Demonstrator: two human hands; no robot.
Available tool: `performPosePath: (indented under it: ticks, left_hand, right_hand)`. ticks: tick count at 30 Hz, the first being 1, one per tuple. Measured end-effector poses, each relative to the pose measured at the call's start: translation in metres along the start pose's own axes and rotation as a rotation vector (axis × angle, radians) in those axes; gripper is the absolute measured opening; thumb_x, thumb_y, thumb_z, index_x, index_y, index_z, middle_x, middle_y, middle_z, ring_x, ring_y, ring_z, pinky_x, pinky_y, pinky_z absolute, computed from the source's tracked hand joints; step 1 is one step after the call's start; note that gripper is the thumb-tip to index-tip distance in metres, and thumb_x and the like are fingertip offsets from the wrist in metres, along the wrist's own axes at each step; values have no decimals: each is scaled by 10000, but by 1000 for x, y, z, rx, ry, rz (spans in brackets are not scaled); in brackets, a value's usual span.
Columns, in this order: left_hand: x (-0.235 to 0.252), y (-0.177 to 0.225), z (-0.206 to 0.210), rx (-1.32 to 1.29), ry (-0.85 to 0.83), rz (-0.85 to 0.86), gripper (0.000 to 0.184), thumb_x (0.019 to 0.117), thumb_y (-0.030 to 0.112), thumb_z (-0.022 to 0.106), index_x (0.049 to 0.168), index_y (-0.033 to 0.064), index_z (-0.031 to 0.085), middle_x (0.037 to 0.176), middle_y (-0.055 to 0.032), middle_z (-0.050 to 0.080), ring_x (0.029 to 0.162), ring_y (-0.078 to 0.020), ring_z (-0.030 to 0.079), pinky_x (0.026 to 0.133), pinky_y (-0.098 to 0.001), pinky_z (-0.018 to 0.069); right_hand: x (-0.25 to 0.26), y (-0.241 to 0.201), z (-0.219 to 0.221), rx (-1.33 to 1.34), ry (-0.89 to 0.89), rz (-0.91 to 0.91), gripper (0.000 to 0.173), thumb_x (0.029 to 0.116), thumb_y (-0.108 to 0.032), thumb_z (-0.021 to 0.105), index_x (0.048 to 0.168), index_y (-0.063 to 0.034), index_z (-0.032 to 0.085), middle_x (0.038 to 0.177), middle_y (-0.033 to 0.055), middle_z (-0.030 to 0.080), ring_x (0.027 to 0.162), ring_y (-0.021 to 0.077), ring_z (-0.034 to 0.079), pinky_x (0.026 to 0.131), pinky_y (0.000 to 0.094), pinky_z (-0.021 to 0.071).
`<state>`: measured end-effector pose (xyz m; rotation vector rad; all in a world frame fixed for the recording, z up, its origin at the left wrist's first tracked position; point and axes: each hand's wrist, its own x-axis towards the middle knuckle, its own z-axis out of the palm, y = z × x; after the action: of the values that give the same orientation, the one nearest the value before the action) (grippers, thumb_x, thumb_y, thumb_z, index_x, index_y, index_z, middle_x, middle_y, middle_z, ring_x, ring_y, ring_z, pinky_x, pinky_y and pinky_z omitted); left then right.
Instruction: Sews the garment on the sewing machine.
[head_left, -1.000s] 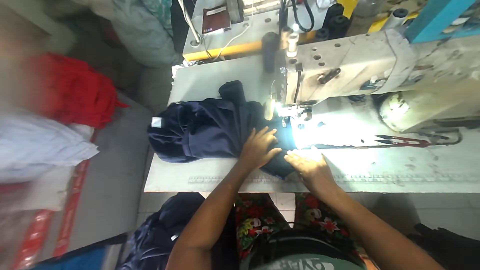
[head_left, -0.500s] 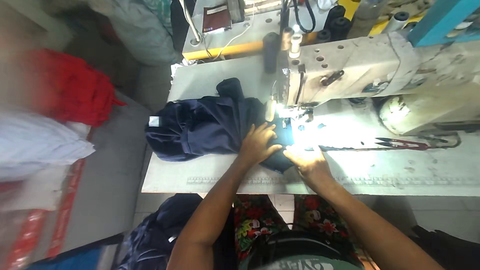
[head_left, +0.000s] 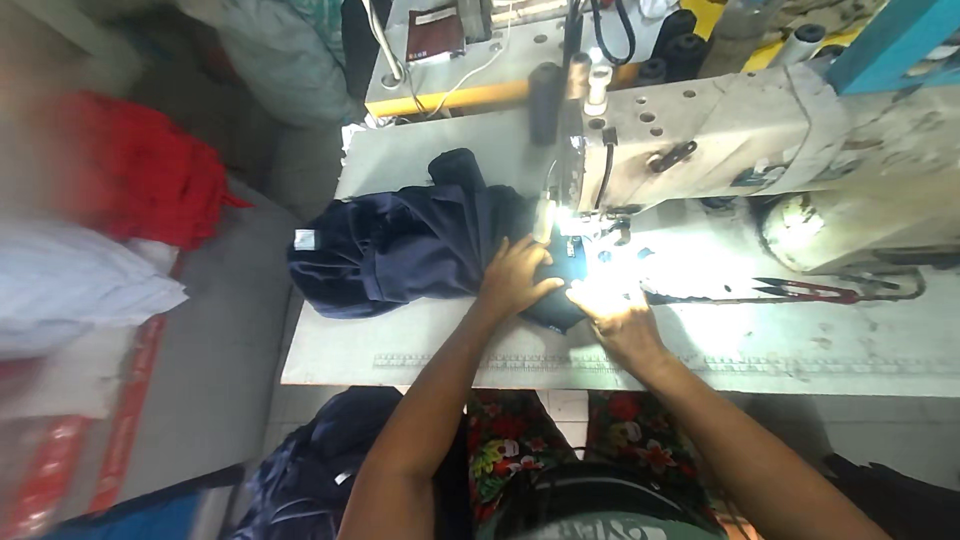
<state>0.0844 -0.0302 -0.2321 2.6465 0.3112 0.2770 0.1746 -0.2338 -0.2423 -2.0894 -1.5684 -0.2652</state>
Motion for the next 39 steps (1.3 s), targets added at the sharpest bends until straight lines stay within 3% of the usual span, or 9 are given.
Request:
performPosePath:
  ticks: [11, 15, 19, 24, 27, 29, 31, 36, 39]
  left_hand:
    - [11, -4, -5, -7, -57, -57, 428, 952, 404, 701, 1207, 60, 693, 1474, -124, 584, 1468, -347, 431, 1224, -612, 216]
    - [-14, 1, -12, -28, -29, 146, 405, 975, 425, 631, 1200, 107, 743, 1496, -118, 568, 1444, -387, 454, 1170, -718, 226]
    - [-49, 1, -20, 50, -73, 301, 433, 962, 458, 626, 1047, 60, 774, 1335, -121, 681, 1398, -374, 512, 1178, -674, 268]
    - [-60, 42, -29, 12, -89, 395, 272, 956, 289, 660, 865, 47, 744, 853, -75, 741, 1014, -230, 729, 1173, -524, 381]
    - [-55, 79, -40, -87, -346, 306, 248, 989, 226, 644, 922, 5, 735, 783, -118, 704, 770, -246, 712, 820, -441, 561]
    - [-43, 87, -41, -156, -414, 195, 273, 1021, 213, 611, 953, -21, 736, 839, -154, 701, 791, -285, 698, 726, -465, 555]
    - [-33, 81, -31, -107, -196, 179, 269, 1013, 182, 608, 868, -12, 726, 865, -143, 696, 792, -283, 703, 686, -459, 576]
    - [-14, 58, 6, -74, 89, 43, 204, 1024, 89, 574, 1063, -14, 746, 1128, -176, 736, 1077, -327, 711, 947, -469, 559]
    - [-23, 35, 19, -1, 170, 60, 182, 1003, 47, 577, 1035, -24, 741, 1234, -207, 712, 1227, -384, 656, 1062, -543, 493]
  right_hand:
    - [8, 9, 3, 80, -7, -4, 316, 905, 36, 639, 1164, -89, 769, 1249, 138, 726, 1188, 381, 661, 1004, 571, 484]
    - [2, 13, 3, 86, 11, -65, 274, 928, -1, 625, 1142, -84, 775, 1231, 124, 737, 1177, 348, 675, 999, 548, 496]
    - [-2, 12, 2, 95, 1, -81, 255, 937, 7, 617, 1126, -62, 773, 1224, 136, 738, 1185, 353, 678, 976, 568, 508]
    - [4, 11, -7, 109, -35, -108, 231, 934, 39, 605, 1077, -37, 769, 1167, 165, 747, 1128, 370, 697, 960, 553, 527]
    - [7, 13, -13, 121, -98, -184, 193, 914, 57, 626, 1022, -21, 766, 1130, 170, 754, 1111, 351, 714, 932, 502, 570]
    - [5, 15, -16, 137, -110, -213, 186, 906, 64, 631, 1006, -10, 769, 1139, 167, 756, 1104, 338, 721, 924, 491, 577]
    - [0, 14, -14, 141, -60, -210, 143, 913, 32, 635, 960, -10, 764, 1106, 152, 763, 1066, 322, 730, 904, 476, 574]
    - [-6, 8, -7, 128, -20, -153, 99, 883, 42, 660, 899, -14, 740, 1052, 206, 740, 1060, 385, 713, 861, 527, 576]
    - [-5, 3, -8, 96, -28, -114, 145, 905, 41, 625, 948, -8, 755, 1174, 191, 738, 1097, 362, 714, 881, 518, 562]
